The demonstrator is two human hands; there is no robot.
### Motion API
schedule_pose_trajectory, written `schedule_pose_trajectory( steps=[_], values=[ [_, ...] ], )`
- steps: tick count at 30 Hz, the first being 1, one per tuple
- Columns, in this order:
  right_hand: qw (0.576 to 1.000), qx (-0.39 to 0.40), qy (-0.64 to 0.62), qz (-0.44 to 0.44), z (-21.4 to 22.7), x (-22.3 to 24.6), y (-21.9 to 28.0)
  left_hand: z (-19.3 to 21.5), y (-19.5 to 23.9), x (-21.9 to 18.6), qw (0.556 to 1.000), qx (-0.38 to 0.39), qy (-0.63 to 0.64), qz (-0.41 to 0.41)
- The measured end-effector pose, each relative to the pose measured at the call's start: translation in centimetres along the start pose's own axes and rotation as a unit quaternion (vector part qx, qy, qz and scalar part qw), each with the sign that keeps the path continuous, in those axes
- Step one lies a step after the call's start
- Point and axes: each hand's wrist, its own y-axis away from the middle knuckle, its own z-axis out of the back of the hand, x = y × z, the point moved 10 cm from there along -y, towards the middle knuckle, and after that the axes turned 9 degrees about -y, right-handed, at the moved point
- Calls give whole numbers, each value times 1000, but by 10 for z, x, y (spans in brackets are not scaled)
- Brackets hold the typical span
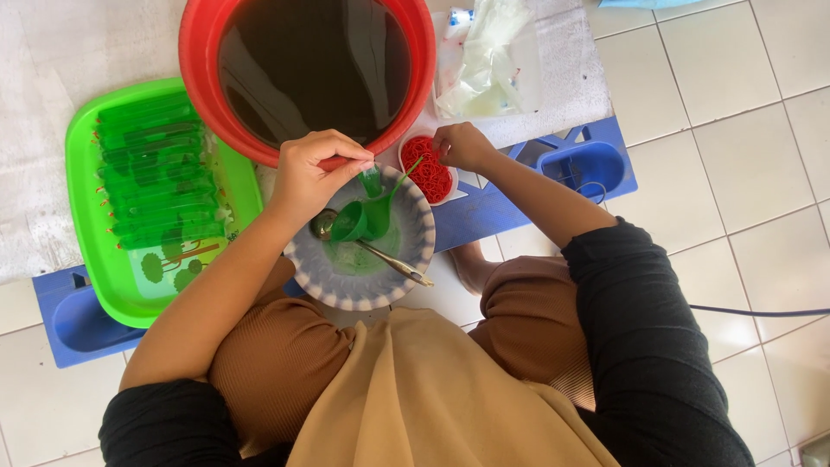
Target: Filling small plastic tubes with liquid using a funnel and sealing them with rubber bands
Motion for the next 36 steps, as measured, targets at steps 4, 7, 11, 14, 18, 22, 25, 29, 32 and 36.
schedule_pose_trajectory(
  steps=[4, 7, 11, 14, 18, 22, 25, 29, 32, 36],
  values=[
    [1000, -8, -14, 6, 2, -1, 1, -9, -2, 3, 1000, 18, 0, 16],
    [999, -14, -28, 6, 2, -7, -3, -12, -5, 6, 1000, 17, 3, 9],
    [999, -21, -34, 9, -5, -18, -11, -14, -6, 6, 1000, 21, 2, 18],
    [999, -20, -40, 8, -6, -27, -17, -16, -5, 9, 999, 24, -1, 21],
    [997, -26, -73, 0, -8, -41, -23, -15, -6, 8, 1000, 22, 0, 20],
    [994, -31, -102, -27, -1, -26, -12, -14, -6, 7, 1000, 22, -3, 22],
    [994, -33, -101, -40, 5, -20, -7, -12, -5, 8, 1000, 18, 3, 22],
    [989, -28, -116, -83, 17, -1, 9, -10, -5, 6, 1000, 18, 7, 20],
    [984, -23, -141, -111, 20, -4, 10, -9, -5, 6, 1000, 18, 11, 18],
    [987, 3, -119, -107, 15, -8, 7, -10, -6, 4, 1000, 19, 14, 19]
  ],
)
